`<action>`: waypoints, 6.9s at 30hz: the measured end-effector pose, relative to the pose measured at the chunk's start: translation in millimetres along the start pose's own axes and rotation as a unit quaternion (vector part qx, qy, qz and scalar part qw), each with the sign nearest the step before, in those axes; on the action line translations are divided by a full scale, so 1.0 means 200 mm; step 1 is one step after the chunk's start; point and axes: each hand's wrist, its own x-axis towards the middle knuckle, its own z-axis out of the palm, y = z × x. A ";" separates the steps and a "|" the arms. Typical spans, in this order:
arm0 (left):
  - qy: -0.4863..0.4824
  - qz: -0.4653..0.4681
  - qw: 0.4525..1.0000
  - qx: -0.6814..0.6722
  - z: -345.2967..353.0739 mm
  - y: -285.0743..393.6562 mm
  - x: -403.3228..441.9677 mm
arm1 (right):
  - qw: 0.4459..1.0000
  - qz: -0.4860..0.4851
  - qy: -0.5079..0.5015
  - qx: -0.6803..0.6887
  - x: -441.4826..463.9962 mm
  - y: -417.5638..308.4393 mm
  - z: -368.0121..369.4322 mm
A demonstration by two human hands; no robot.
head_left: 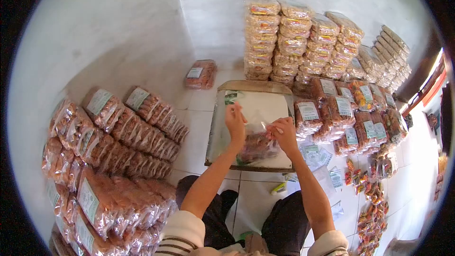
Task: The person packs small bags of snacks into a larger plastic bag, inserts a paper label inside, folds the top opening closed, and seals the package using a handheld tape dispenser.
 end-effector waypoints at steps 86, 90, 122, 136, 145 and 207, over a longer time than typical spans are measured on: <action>-0.112 0.260 0.900 0.332 -0.01 -0.14 -0.20 | 0.971 -0.093 0.135 -0.172 0.01 -0.06 0.13; -0.099 0.286 0.889 0.343 0.01 -0.12 -0.19 | 0.984 -0.083 0.130 -0.089 0.01 -0.02 0.14; -0.061 0.251 0.914 0.314 0.00 -0.14 -0.16 | 0.987 -0.033 0.086 -0.128 0.02 0.07 0.11; -0.084 0.260 0.904 0.328 0.00 -0.16 -0.21 | 0.982 0.011 0.144 -0.119 0.00 -0.07 0.12; -0.098 0.269 0.898 0.335 -0.02 -0.16 -0.24 | 0.987 0.023 0.027 -0.156 0.04 -0.07 0.09; -0.158 0.323 0.859 0.364 -0.06 -0.14 -0.22 | 0.919 -0.188 0.053 -0.342 -0.04 -0.08 0.02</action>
